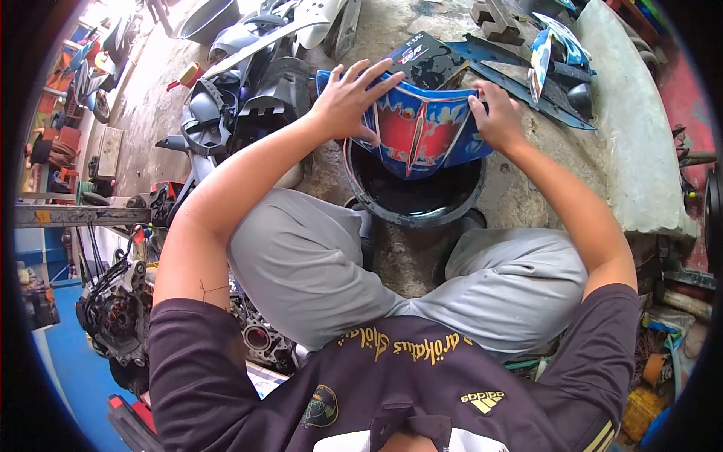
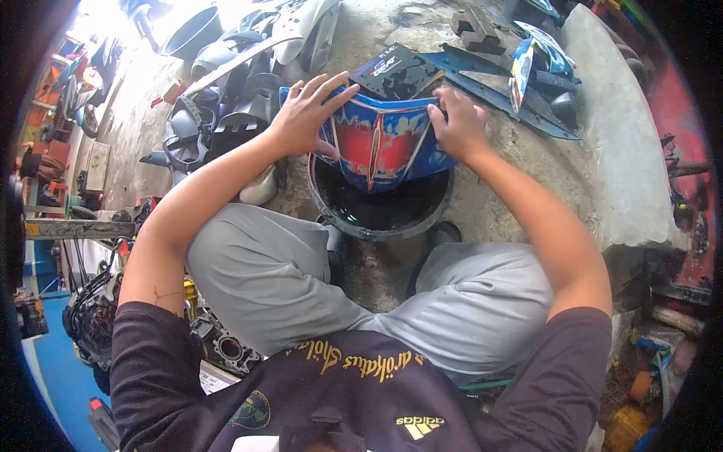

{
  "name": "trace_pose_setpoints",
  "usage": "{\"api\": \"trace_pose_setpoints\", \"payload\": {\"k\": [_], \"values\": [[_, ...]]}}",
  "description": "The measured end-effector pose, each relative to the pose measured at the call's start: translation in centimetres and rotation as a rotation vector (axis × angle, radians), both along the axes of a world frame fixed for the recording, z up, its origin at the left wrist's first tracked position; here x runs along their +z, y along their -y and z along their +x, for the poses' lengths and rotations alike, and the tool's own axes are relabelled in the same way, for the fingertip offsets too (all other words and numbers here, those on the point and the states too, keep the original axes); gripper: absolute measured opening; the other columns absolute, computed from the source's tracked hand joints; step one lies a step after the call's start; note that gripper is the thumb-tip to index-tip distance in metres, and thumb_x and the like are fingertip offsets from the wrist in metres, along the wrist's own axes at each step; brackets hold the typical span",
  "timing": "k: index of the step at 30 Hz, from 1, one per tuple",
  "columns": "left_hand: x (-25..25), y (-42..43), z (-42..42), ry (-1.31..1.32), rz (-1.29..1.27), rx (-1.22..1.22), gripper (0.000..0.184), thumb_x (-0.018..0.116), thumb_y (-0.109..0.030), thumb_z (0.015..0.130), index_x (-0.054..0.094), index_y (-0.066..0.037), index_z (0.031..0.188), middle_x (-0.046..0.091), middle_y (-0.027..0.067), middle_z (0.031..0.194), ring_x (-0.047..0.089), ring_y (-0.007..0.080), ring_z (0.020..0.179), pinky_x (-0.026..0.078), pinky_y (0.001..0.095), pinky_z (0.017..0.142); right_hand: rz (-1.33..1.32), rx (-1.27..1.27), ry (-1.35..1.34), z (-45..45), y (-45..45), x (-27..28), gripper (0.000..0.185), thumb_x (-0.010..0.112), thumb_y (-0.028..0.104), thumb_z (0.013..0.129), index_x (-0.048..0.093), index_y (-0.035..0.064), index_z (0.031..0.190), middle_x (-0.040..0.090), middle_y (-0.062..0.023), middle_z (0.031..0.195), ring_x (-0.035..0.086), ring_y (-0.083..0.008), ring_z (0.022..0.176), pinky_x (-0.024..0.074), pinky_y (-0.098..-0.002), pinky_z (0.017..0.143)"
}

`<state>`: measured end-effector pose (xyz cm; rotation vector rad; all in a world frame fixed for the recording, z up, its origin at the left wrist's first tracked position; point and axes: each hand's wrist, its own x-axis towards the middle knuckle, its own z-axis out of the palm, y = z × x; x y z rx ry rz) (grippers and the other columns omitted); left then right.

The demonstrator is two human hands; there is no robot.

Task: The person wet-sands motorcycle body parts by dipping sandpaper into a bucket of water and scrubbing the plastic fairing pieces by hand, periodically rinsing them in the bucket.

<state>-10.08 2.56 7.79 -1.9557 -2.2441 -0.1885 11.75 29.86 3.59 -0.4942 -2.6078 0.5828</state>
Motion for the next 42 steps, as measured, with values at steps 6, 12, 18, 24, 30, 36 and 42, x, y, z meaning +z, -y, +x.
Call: {"api": "trace_pose_setpoints", "payload": {"k": [6,12,18,24,30,36,42], "values": [[-0.9,0.1,-1.7,0.127,0.019,0.108,0.137,0.088,-0.072,0.052,0.027,-0.03,0.167,0.02,0.0153,0.173,0.023,0.0426,0.158,0.026,0.0706,0.119,0.303,-0.307,-0.023,-1.5,1.6,0.3,0.043,0.062,0.04,0.1,0.063,0.0181,0.137,0.053,-0.0163,0.133,0.048,-0.0413,0.127,0.0445,-0.0556,0.103],[-4.9,-1.5,-5.7,0.406,0.11,0.276,0.126,0.084,-0.08,0.057,0.035,-0.034,0.164,0.018,0.0256,0.172,0.008,0.0448,0.161,0.019,0.0789,0.116,0.029,-0.323,0.063,-6.1,1.4,1.2,0.06,0.062,0.053,0.098,0.057,0.0186,0.147,0.05,-0.023,0.138,0.047,-0.0436,0.131,0.0403,-0.0646,0.104],[-3.4,-2.1,-4.8,0.458,0.026,0.367,0.104,0.071,-0.082,0.075,0.042,-0.032,0.161,0.023,0.0206,0.172,0.012,0.0442,0.16,0.014,0.081,0.116,-0.112,-0.244,0.078,-7.2,0.4,0.0,0.064,0.055,0.061,0.1,0.057,0.0179,0.148,0.051,-0.0219,0.141,0.047,-0.0406,0.137,0.0343,-0.0688,0.109],[-1.6,-4.0,-1.2,0.31,0.003,0.221,0.09,0.059,-0.079,0.088,0.04,-0.032,0.162,0.027,0.0193,0.171,0.019,0.0458,0.158,0.01,0.081,0.116,-0.119,-0.263,0.164,-7.0,0.6,1.4,0.064,0.056,0.062,0.099,0.061,0.0177,0.145,0.054,-0.0207,0.137,0.051,-0.0389,0.133,0.0403,-0.0535,0.111],[-2.2,-4.9,-2.0,0.271,0.005,0.257,0.09,0.052,-0.083,0.089,0.037,-0.034,0.163,0.028,0.018,0.171,0.025,0.0437,0.157,0.014,0.0796,0.117,-0.002,-0.056,0.08,-6.2,-2.5,-1.0,0.067,0.053,0.065,0.099,0.06,0.0185,0.147,0.057,-0.0247,0.142,0.049,-0.0406,0.14,0.0319,-0.0643,0.114],[-2.3,-4.4,-1.6,0.219,0.017,0.264,0.091,0.053,-0.083,0.089,0.037,-0.032,0.163,0.03,0.0164,0.17,0.028,0.0447,0.155,0.018,0.0761,0.117,0.1,-0.044,0.163,-4.3,0.7,1.2,0.071,0.054,0.066,0.099,0.052,0.0208,0.153,0.047,-0.024,0.156,0.042,-0.0427,0.146,0.0318,-0.0624,0.116],[-1.1,-3.8,-1.5,0.203,-0.011,0.304,0.102,0.06,-0.085,0.082,0.036,-0.029,0.164,0.031,0.0203,0.169,0.029,0.0454,0.154,0.022,0.0679,0.12,0.123,0.044,0.141,-3.0,1.4,1.1,0.072,0.056,0.068,0.098,0.05,0.0244,0.155,0.043,-0.0279,0.158,0.039,-0.0447,0.148,0.032,-0.058,0.118]]}}
